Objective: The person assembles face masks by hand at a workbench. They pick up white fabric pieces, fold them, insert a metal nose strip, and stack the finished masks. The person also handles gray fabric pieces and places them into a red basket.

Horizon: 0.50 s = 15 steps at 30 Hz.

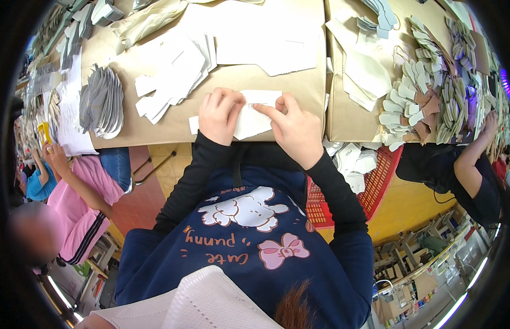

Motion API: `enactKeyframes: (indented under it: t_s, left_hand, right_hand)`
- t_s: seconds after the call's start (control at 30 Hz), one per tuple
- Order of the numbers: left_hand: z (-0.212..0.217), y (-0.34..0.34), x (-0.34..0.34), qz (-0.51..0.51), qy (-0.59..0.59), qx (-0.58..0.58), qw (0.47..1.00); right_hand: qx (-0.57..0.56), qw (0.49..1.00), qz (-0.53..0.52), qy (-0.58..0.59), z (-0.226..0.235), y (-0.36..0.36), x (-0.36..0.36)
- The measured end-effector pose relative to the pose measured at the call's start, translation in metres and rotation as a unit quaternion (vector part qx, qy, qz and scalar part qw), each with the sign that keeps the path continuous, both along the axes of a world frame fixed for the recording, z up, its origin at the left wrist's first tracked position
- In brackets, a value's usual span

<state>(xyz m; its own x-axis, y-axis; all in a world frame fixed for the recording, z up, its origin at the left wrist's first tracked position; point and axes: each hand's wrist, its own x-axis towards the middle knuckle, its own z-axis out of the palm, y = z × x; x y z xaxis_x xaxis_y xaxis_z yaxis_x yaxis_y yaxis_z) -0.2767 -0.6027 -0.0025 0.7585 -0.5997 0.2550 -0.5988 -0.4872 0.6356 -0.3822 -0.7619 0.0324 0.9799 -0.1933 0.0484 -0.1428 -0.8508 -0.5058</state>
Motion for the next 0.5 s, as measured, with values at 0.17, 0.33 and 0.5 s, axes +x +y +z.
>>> enactKeyframes:
  t_s: [0.17, 0.33, 0.5]
  left_hand:
    - [0.003, 0.002, -0.013, 0.021, 0.036, 0.021, 0.999]
    - [0.007, 0.001, -0.014, 0.034, 0.086, 0.012, 0.996]
    - [0.008, -0.003, -0.012, 0.054, 0.118, 0.019, 0.991]
  right_hand:
    - [0.121, 0.989, -0.081, -0.008, -0.003, 0.002, -0.001]
    - [0.088, 0.993, -0.084, -0.001, -0.001, 0.002, 0.002]
    - [0.098, 0.989, -0.107, 0.02, -0.001, 0.003, 0.006]
